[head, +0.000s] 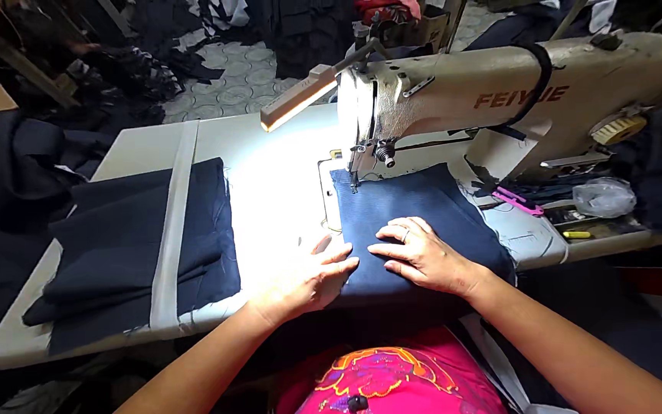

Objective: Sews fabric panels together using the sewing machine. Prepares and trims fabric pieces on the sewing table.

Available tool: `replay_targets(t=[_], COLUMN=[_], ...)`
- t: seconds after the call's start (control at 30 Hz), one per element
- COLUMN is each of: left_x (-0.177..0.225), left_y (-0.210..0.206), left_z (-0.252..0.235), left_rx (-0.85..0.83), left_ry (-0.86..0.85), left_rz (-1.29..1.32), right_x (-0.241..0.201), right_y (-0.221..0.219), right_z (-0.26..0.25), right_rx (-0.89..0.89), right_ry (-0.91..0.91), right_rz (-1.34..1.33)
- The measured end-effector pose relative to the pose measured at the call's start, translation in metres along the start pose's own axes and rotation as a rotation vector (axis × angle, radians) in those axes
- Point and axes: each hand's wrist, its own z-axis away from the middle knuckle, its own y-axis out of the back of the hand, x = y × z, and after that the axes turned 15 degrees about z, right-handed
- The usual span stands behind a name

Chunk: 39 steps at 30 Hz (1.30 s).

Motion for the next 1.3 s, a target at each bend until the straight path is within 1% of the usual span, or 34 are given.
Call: replay_targets(t=[0.13,0.27,0.37,0.47,0.57,0.67,0.7,0.73,0.8,0.83,0.87,0.9,0.93,0.97,1.03,1.1,1.17,1.27,1.3], left_x=[-0.016,-0.022,-0.030,-0.048,-0.064,-0.082,-0.089,-0.097,-0.103,-0.105,-0.107,-0.109,-0.109,-0.111,-0.112,-0.107,-0.100,-0.091,-0.086], left_y=[0.002,0.015,0.024,0.027,0.029,0.036,0.038,0.040,0.048,0.051,0.053,0.057,0.061,0.063,0.065,0.066,0.065,0.056,0.053], left_z=[-0.009,-0.028,-0.042,-0.054,-0.064,-0.075,-0.079,-0.082,-0.090,-0.094,-0.098,-0.101,-0.103,-0.104,-0.102,-0.099,-0.097,-0.094,-0.094], left_rx=[0.011,-0.042,-0.060,-0.031,0.011,-0.023,-0.029,-0.026,-0.070,-0.086,-0.107,-0.139,-0.165,-0.181,-0.190,-0.188,-0.177,-0.124,-0.124], left_ry=[0.014,0.181,0.241,0.197,0.160,0.102,0.072,0.029,-0.018,-0.049,-0.079,-0.085,-0.077,-0.074,-0.061,-0.018,0.016,0.041,0.078], left_rz=[0.016,0.039,0.013,-0.052,-0.020,-0.001,0.026,0.052,0.088,0.103,0.138,0.164,0.178,0.186,0.169,0.132,0.100,0.049,0.018], right_x=[0.011,0.031,0.048,0.067,0.087,0.097,0.090,0.073,0.017,-0.014,-0.041,-0.061,-0.072,-0.074,-0.064,-0.046,-0.025,0.009,0.021], right_y=[-0.001,-0.003,-0.009,-0.015,-0.018,-0.021,-0.016,-0.009,0.001,0.000,0.001,0.003,0.005,0.005,0.004,0.003,0.008,0.010,0.011], right_z=[-0.011,-0.029,-0.043,-0.058,-0.072,-0.084,-0.087,-0.091,-0.097,-0.096,-0.094,-0.093,-0.092,-0.089,-0.079,-0.067,-0.061,-0.058,-0.058], right_rx=[-0.001,0.004,0.019,0.033,0.005,-0.002,-0.035,-0.074,-0.132,-0.158,-0.248,-0.382,-0.468,-0.479,-0.395,-0.293,-0.294,-0.230,-0.215], right_ry=[0.005,0.031,0.052,0.068,0.084,0.057,0.001,-0.078,-0.229,-0.284,-0.336,-0.388,-0.424,-0.439,-0.414,-0.346,-0.275,-0.131,-0.087], right_rz=[-0.010,-0.011,-0.023,-0.058,-0.131,-0.124,-0.077,-0.012,0.133,0.150,0.120,0.062,0.026,0.008,-0.021,-0.042,-0.093,-0.118,-0.132])
